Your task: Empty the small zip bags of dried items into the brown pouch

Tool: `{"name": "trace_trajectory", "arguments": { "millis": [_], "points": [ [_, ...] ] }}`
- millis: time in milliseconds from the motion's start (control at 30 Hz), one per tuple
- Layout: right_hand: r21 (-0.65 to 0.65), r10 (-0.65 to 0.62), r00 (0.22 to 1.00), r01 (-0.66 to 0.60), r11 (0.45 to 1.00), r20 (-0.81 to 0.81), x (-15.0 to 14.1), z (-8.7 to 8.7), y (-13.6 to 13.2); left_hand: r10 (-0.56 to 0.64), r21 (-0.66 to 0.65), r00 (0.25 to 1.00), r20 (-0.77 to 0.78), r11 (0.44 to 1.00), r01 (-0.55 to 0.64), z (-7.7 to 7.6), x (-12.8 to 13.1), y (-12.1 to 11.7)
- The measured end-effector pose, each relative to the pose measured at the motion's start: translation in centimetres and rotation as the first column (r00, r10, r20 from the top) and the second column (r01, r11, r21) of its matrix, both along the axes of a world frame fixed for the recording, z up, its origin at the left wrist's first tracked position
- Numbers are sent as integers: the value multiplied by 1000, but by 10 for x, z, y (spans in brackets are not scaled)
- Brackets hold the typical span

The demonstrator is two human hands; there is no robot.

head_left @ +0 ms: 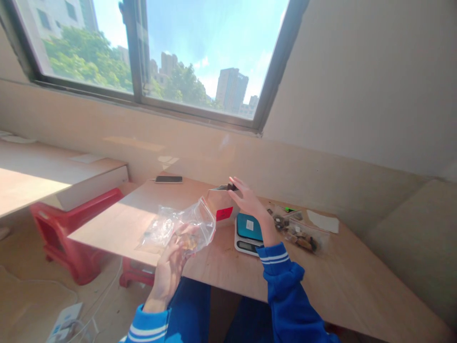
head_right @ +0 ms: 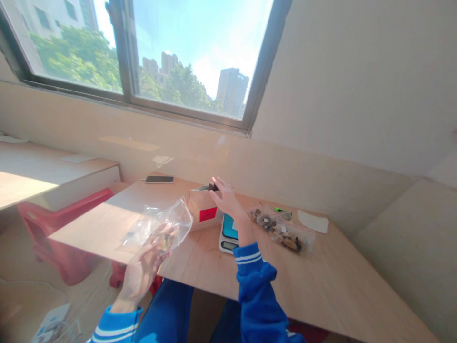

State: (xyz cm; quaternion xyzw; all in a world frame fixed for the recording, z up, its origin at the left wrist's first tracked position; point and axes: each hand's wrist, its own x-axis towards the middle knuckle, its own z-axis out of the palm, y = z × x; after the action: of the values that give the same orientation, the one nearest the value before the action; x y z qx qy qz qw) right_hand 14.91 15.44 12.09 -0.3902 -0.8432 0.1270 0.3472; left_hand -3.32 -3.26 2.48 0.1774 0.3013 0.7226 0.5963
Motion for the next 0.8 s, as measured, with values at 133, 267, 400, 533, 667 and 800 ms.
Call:
{"name": "trace_trajectory", "arguments": {
  "millis": [133,267,400,533,667,800],
  "points": [
    [17,3,1000,-3,1000,-4,0,-3,1,-46,35,999,-16,998,47,1,3,-2],
    [51,25,997,-22,998,-69,0,-4,3,-84,43,996,-17,996,84,4,8,-3],
    [74,38,980,-24,997,-195,-1,1,-13,-121,77,993,-20,990,122,3,10,-2],
    [-103,210,935,-248,963,-286,-1,16,-54,-130,96,991,-40,986,134,1,13,0],
    [-318,439,889,-457,831,-129,1,23,-90,-122,124,986,-116,983,136,3,17,-2],
    [-304,330,942,-332,893,-60,-2,12,-98,-144,128,975,-170,978,166,8,19,-4]
  ]
}}
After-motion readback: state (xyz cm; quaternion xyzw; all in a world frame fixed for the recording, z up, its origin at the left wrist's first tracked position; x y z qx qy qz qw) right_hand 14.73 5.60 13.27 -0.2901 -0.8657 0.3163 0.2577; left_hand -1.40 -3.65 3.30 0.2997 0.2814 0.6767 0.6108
